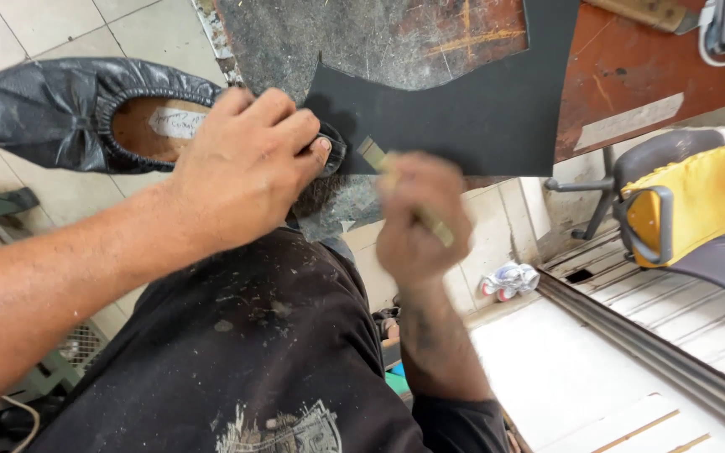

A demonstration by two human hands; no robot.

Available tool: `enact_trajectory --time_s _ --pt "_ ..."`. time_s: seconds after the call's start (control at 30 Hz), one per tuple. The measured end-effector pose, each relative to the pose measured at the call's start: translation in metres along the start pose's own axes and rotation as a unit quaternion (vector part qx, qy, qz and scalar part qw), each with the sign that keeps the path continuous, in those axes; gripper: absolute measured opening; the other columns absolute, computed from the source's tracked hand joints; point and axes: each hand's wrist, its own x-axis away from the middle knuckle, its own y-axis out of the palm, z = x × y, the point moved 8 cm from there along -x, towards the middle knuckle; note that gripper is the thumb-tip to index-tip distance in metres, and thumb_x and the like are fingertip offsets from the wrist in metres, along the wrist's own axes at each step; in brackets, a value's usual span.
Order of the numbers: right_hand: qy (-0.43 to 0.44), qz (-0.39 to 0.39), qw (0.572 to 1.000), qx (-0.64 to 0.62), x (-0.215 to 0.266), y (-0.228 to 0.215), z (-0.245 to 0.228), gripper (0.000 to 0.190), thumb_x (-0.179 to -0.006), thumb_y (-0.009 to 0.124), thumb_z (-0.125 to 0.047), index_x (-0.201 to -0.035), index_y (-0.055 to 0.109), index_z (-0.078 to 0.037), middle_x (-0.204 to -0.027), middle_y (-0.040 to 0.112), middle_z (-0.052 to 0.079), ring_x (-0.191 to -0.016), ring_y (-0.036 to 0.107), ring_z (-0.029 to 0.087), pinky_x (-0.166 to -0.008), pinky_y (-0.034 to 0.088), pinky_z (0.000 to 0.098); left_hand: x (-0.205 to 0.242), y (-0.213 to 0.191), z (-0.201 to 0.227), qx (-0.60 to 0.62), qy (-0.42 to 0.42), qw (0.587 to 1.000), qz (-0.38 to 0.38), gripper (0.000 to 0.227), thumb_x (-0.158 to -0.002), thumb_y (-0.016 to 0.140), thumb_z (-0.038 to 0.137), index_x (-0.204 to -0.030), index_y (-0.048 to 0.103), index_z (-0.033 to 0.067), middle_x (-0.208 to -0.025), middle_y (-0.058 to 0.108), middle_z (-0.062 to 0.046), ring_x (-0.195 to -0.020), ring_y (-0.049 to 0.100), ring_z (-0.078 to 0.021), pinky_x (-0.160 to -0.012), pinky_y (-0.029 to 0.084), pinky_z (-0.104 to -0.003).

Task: The person traces a shoe sole outline onto a black sheet of material using a pencil, then cuts out the traced shape with scissors. The person repeats the tracing and cutting process to create a second identical piece from the same sheet.

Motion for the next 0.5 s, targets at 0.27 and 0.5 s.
enact_trajectory --time_s 0.27,0.5 --pt "0.153 0.01 0.983 -0.105 -0.012 0.0 0.065 0.005 -0.107 0.059 -0.004 -0.106 0.054 -0.004 -0.114 0.067 0.024 -0.087 0.076 0.026 -0.074 0.068 0.0306 0.016 0.014 -0.025 0.007 -0.018 0.993 -0.113 0.064 -0.082 0.065 0.028 -0.144 0.057 0.044 -0.141 0.06 -0.013 -0.116 0.06 -0.0345 -0.09 0.05 -0.048" --pt "0.148 0.018 0.983 -0.106 -0.015 -0.003 0.061 0.008 -0.107 0.057 -0.002 -0.109 0.05 -0.006 -0.12 0.07 0.025 -0.09 0.078 0.029 -0.067 0.068 0.031 0.066 0.002 -0.119 0.232 -0.306 0.894 -0.233 0.077 -0.086 0.073 0.026 -0.16 0.053 0.0364 -0.109 0.068 -0.011 -0.097 0.063 -0.0332 -0.087 0.047 -0.045"
